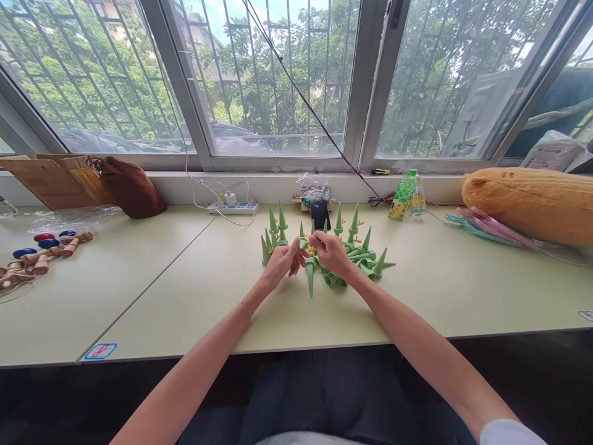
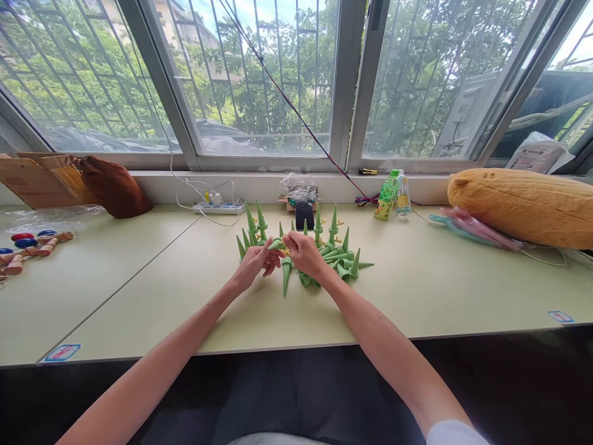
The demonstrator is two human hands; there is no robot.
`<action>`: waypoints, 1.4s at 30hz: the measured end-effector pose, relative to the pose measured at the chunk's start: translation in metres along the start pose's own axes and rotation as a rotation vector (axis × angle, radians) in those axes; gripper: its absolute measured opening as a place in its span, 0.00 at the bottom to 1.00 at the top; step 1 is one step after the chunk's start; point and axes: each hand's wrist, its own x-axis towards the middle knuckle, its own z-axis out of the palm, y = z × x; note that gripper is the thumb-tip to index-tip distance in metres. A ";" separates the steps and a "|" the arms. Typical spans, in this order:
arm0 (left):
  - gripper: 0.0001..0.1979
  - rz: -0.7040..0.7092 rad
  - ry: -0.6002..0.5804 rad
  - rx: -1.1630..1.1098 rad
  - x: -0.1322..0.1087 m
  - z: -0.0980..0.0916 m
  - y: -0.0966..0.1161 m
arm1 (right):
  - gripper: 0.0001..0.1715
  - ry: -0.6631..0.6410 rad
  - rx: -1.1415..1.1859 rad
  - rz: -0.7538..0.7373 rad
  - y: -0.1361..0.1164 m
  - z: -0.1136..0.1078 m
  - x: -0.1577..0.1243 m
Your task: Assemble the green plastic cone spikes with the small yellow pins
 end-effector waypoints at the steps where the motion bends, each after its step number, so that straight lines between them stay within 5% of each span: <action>1: 0.32 0.007 -0.005 0.005 0.000 -0.001 -0.001 | 0.20 0.001 0.002 -0.002 0.000 0.000 0.000; 22: 0.16 0.276 0.122 0.229 -0.001 0.001 -0.006 | 0.23 -0.013 -0.021 0.079 0.002 0.002 0.001; 42: 0.18 0.287 0.172 0.245 -0.001 0.003 -0.006 | 0.24 0.014 -0.008 0.069 -0.002 0.002 0.001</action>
